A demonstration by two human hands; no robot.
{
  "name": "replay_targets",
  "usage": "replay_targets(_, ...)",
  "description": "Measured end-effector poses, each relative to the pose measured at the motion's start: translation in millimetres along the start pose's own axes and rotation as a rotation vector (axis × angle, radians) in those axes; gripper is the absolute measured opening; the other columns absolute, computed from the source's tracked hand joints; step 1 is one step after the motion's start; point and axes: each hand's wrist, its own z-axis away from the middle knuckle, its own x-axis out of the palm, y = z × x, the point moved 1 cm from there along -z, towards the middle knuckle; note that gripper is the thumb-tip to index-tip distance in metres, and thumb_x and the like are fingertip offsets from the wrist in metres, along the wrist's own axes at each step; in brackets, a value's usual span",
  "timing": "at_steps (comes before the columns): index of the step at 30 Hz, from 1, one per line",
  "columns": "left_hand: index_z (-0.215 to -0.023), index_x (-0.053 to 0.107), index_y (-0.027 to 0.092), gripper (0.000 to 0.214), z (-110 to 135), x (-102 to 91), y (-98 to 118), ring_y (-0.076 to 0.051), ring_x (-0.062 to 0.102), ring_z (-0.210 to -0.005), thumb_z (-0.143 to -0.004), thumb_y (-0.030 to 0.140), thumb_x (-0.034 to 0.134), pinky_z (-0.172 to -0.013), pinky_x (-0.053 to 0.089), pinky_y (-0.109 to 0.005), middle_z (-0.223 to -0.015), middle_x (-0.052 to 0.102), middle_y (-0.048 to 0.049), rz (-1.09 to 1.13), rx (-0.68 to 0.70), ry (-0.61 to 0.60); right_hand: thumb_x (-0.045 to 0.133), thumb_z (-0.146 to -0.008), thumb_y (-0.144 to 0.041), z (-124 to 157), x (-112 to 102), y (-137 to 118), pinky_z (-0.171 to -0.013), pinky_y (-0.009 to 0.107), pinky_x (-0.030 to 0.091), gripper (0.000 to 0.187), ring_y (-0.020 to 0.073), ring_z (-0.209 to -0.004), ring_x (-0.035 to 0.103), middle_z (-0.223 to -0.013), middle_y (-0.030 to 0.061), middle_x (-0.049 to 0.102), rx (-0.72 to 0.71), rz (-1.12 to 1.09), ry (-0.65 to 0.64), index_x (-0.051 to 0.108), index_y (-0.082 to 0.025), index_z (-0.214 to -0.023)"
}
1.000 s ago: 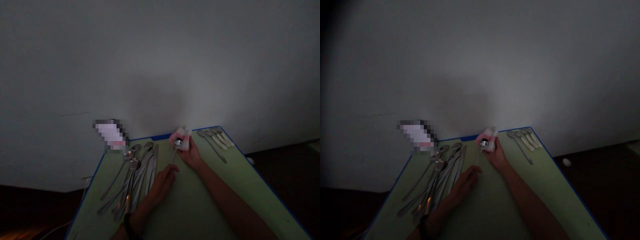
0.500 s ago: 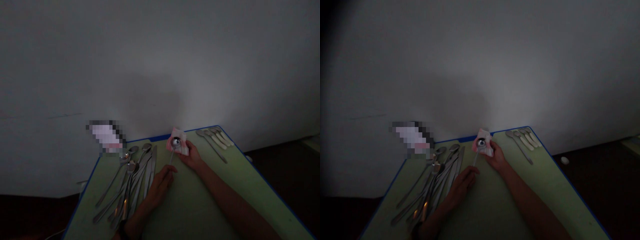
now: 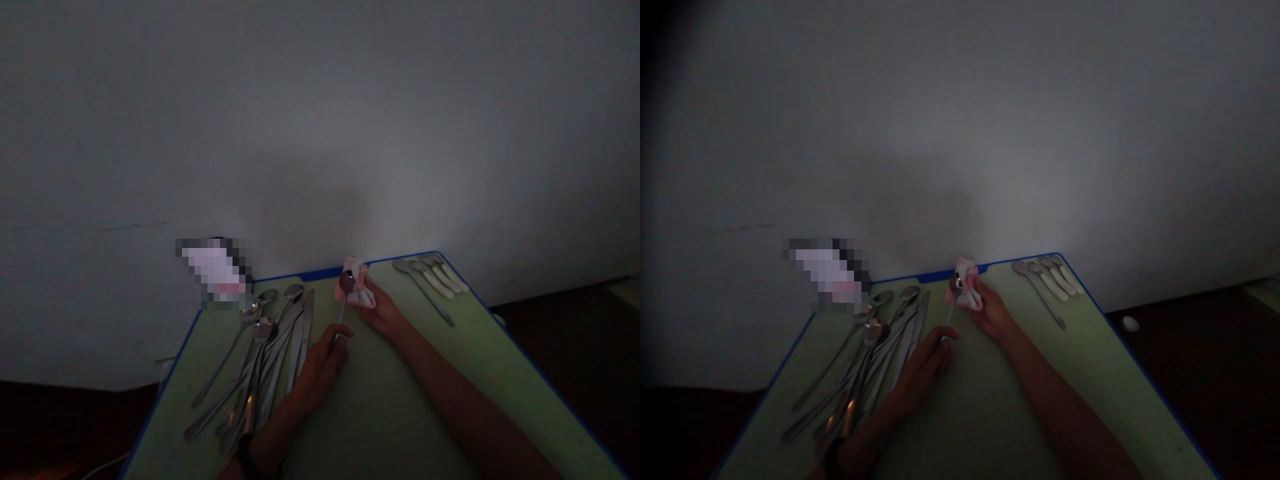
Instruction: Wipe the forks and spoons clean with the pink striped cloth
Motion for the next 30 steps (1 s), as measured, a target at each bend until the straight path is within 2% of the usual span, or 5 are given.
replay_targets(6, -0.111, 0.045, 0.020, 0.029, 0.6, -1.0, 4.1, -0.010, 0.035, -0.052, -0.092, 0.038, 0.031, -0.048, 0.025, -0.020, -0.057, 0.033, 0.0070, -0.100, -0.021, -0.025, 0.065, -0.072, -0.031, 0.9, -1.9, 3.4, -0.075, 0.027, 0.044, 0.022, 0.0142, -0.079, 0.059, -0.089, 0.0035, 0.066, 0.015, 0.141, -0.019, 0.063, -0.017, -0.089)
replay_targets(14, -0.111, 0.047, 0.021, 0.028, 3.3, -1.5, 3.3, -0.010, 0.037, -0.053, -0.091, 0.033, 0.032, -0.049, 0.026, -0.020, -0.057, 0.035, 0.0065, -0.191, 0.015, -0.040, 0.071, -0.062, -0.020, -1.1, -8.5, 9.0, -0.060, 0.024, 0.042, 0.017, 0.0113, -0.062, 0.054, -0.068, -0.0008, 0.062, -0.043, 0.215, 0.092, 0.062, -0.016, -0.076)
replay_targets(21, -0.108, 0.047, 0.020, 0.026, -0.2, -2.6, 5.8, -0.010, 0.036, -0.053, -0.091, 0.033, 0.032, -0.049, 0.025, -0.020, -0.057, 0.034, 0.0067, -0.171, -0.002, -0.056, 0.065, -0.072, -0.030, -3.8, -8.7, 12.2, -0.073, 0.025, 0.044, 0.017, 0.0118, -0.072, 0.057, -0.080, 0.0012, 0.066, -0.038, 0.091, 0.148, 0.064, -0.015, -0.081)
replay_targets(27, -0.108, 0.048, 0.021, 0.027, -0.2, -0.4, 4.2, -0.010, 0.034, -0.052, -0.090, 0.035, 0.033, -0.048, 0.024, -0.020, -0.056, 0.032, 0.0071, -0.091, -0.033, -0.033, 0.050, -0.081, -0.042, -3.4, 2.6, 2.9, -0.079, 0.032, 0.046, 0.031, 0.0151, -0.080, 0.059, -0.089, 0.0027, 0.065, -0.012, 0.009, -0.014, 0.059, -0.020, -0.100)
replay_targets(30, -0.107, 0.048, 0.020, 0.027, 0.0, -0.1, 3.2, -0.010, 0.034, -0.052, -0.090, 0.035, 0.033, -0.047, 0.024, -0.020, -0.056, 0.032, 0.0071, -0.086, -0.019, -0.029, 0.045, -0.082, -0.042, -2.2, 5.3, -0.8, -0.079, 0.033, 0.046, 0.033, 0.0173, -0.082, 0.059, -0.090, 0.0051, 0.065, -0.004, 0.000, -0.049, 0.060, -0.017, -0.100)
